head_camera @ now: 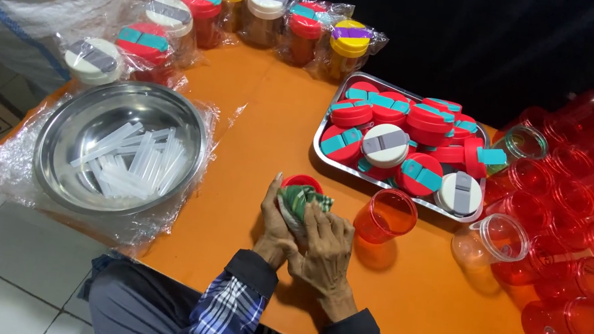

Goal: Cleaning plastic jars and lids with a cloth before packaging.

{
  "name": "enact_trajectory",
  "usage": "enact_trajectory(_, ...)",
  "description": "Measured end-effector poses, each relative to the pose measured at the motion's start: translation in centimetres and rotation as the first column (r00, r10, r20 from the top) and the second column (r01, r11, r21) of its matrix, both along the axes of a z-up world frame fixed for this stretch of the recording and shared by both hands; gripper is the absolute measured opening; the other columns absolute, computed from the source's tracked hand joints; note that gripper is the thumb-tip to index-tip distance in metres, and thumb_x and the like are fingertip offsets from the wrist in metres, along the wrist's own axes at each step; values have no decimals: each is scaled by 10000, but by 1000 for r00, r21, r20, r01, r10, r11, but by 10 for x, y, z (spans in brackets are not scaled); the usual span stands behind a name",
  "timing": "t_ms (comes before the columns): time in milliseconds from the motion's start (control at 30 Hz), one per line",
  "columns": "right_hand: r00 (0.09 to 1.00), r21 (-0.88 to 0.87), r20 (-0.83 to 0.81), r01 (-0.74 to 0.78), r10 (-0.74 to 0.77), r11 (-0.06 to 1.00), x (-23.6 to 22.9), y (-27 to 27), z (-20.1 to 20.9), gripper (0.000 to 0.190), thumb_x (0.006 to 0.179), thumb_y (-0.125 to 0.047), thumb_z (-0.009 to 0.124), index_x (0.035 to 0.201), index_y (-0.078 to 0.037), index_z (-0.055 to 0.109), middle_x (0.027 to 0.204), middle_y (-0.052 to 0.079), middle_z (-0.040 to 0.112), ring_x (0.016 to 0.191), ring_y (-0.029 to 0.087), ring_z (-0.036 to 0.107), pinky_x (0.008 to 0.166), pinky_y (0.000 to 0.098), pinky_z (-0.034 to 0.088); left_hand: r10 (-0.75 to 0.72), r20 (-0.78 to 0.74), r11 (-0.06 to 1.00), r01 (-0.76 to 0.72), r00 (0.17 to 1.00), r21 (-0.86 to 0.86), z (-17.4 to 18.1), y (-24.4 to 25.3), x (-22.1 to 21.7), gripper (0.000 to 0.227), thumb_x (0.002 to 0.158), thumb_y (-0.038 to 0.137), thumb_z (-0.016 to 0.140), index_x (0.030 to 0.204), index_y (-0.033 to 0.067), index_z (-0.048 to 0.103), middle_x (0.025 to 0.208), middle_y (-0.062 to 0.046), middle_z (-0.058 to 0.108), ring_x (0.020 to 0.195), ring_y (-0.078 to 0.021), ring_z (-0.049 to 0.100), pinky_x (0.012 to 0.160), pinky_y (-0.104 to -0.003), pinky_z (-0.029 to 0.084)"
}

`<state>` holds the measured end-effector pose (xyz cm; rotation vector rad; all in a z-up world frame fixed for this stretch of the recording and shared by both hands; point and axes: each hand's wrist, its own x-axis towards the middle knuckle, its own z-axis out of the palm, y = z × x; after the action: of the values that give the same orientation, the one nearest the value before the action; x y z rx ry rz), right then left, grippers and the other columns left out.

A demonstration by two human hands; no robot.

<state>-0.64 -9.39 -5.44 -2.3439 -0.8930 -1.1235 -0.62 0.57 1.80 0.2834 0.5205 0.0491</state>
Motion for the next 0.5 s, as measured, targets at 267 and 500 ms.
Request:
enact_trajectory(267,991,-16,46,-123,123,992,-2,6,25,667,1015,-635,390,1308,-120,697,1246,84,676,1043,256,583,1090,537,319,-56,-19,974,59,998,217,-5,-1,4,420,917,503,645,786,107,697,742,-71,725,628,-108,647,634,-243,547)
enact_trajectory(500,996,-17,-1,92,-92,996,13,-6,4,858,1004,-746,153,1286,-132,682,1186,58,652,896,223,603,925,422,418,-218,57,904,180,974,388,-30,2,13,368,988,439,602,904,102,721,830,-85,702,696,-83,552,728,-227,543)
